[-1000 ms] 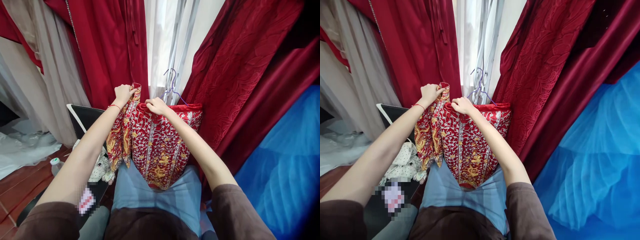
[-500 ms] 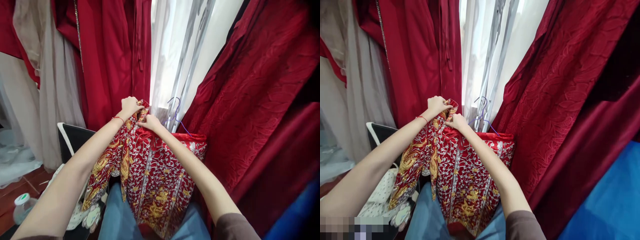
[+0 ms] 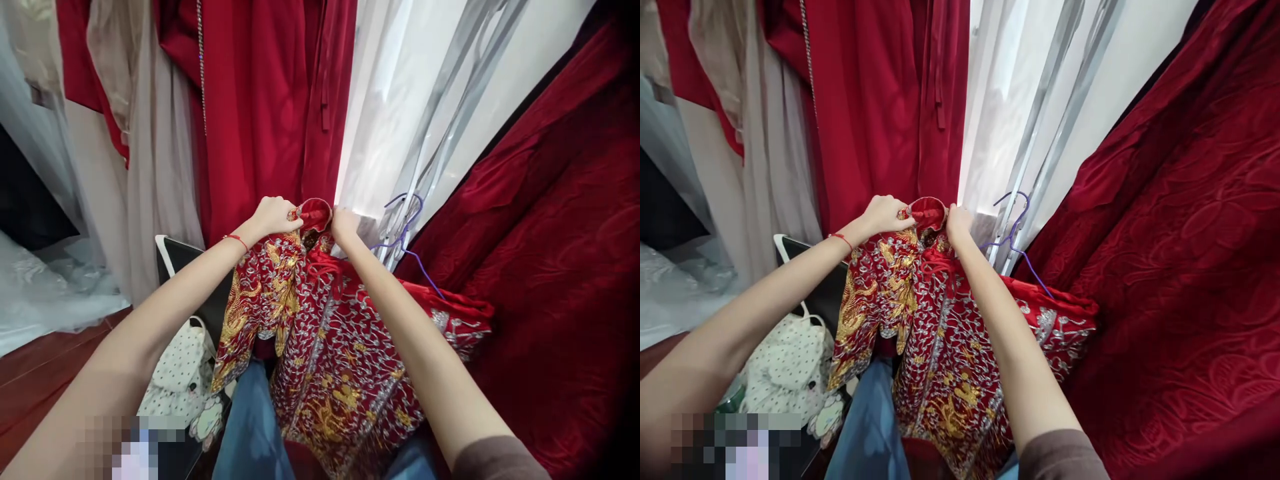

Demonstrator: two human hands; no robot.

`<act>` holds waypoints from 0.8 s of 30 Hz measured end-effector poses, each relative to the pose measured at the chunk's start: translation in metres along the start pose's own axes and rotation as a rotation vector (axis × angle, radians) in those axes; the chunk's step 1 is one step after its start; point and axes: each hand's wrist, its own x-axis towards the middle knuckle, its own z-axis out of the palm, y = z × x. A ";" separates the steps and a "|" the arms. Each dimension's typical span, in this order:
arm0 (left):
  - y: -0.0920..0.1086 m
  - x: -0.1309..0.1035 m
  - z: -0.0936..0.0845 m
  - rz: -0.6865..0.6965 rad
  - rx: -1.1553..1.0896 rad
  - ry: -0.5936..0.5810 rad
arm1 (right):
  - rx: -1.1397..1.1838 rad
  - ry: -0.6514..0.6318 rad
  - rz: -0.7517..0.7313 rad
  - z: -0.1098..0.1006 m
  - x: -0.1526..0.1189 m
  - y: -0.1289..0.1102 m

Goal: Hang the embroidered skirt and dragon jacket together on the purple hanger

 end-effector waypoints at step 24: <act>-0.010 0.020 0.024 -0.488 -0.370 0.113 | -0.020 -0.020 -0.047 -0.025 -0.004 0.041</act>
